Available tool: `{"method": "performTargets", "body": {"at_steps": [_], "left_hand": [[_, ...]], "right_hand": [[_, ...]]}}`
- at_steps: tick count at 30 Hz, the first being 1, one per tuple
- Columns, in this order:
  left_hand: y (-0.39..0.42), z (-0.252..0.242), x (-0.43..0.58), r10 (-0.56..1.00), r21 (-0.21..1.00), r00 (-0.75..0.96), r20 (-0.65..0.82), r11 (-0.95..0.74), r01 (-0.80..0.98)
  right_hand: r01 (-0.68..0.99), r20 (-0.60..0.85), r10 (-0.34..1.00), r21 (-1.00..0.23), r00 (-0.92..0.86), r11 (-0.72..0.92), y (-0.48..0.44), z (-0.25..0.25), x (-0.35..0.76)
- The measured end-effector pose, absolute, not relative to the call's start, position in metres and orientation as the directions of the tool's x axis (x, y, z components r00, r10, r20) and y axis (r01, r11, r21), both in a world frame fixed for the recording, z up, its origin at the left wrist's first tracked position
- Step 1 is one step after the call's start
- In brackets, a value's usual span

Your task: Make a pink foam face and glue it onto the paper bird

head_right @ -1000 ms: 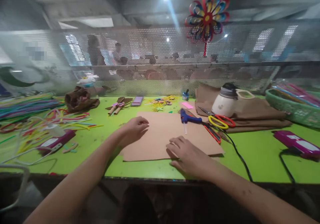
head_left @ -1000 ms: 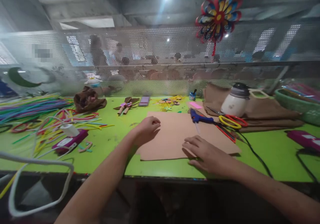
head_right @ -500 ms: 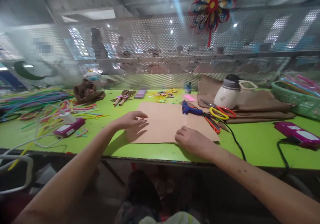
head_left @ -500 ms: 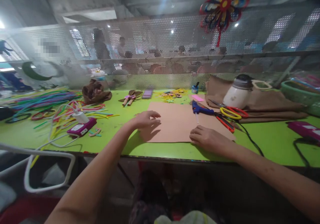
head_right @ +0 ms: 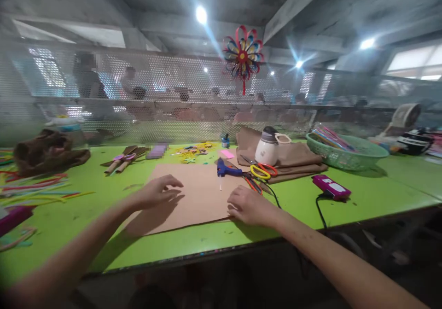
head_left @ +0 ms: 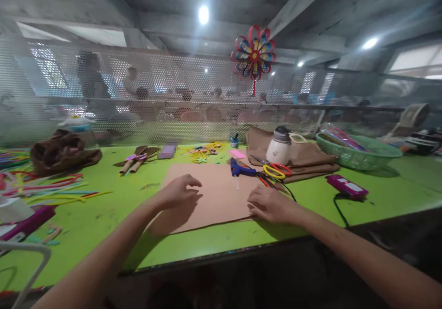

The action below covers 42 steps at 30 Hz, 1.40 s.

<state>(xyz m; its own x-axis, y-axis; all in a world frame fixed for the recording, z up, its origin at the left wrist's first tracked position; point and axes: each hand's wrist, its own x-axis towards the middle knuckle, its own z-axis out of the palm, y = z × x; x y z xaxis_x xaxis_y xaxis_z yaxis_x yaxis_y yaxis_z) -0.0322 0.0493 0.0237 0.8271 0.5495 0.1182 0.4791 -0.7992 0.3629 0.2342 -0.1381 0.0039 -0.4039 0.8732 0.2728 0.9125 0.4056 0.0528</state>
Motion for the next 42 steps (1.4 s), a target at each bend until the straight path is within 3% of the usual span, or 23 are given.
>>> {"method": "performTargets", "body": {"at_steps": [4,10,18,24,30,37,42], "left_hand": [[0.04,0.013,-0.035,0.463,0.353,0.879,0.114,-0.846,0.4],[0.039,0.003,-0.043,0.55,0.433,0.818,0.167,-0.786,0.44],[0.029,0.002,-0.048,0.722,0.676,0.671,0.169,-0.581,0.454],[0.036,0.005,-0.053,0.787,0.78,0.601,0.142,-0.462,0.421],[0.048,0.009,-0.062,0.762,0.829,0.647,0.038,-0.386,0.406],[0.06,0.031,-0.095,0.823,0.868,0.558,0.108,-0.352,0.351],[0.052,0.027,-0.106,0.852,0.903,0.521,0.054,-0.264,0.338]], "right_hand": [[0.907,0.167,0.893,0.136,-0.417,0.398,-0.149,0.009,0.231],[0.905,0.093,0.919,0.238,-0.383,0.353,-0.136,-0.003,0.216],[0.883,0.137,0.879,0.185,-0.457,0.431,-0.141,-0.003,0.204],[0.898,0.207,0.877,0.168,-0.434,0.406,-0.134,-0.024,0.199],[0.922,0.312,0.872,0.043,-0.378,0.384,-0.134,-0.024,0.212],[0.916,0.428,0.866,-0.173,-0.26,0.361,-0.129,-0.021,0.221],[0.878,0.427,0.893,-0.362,-0.142,0.313,-0.128,-0.018,0.225]]}}
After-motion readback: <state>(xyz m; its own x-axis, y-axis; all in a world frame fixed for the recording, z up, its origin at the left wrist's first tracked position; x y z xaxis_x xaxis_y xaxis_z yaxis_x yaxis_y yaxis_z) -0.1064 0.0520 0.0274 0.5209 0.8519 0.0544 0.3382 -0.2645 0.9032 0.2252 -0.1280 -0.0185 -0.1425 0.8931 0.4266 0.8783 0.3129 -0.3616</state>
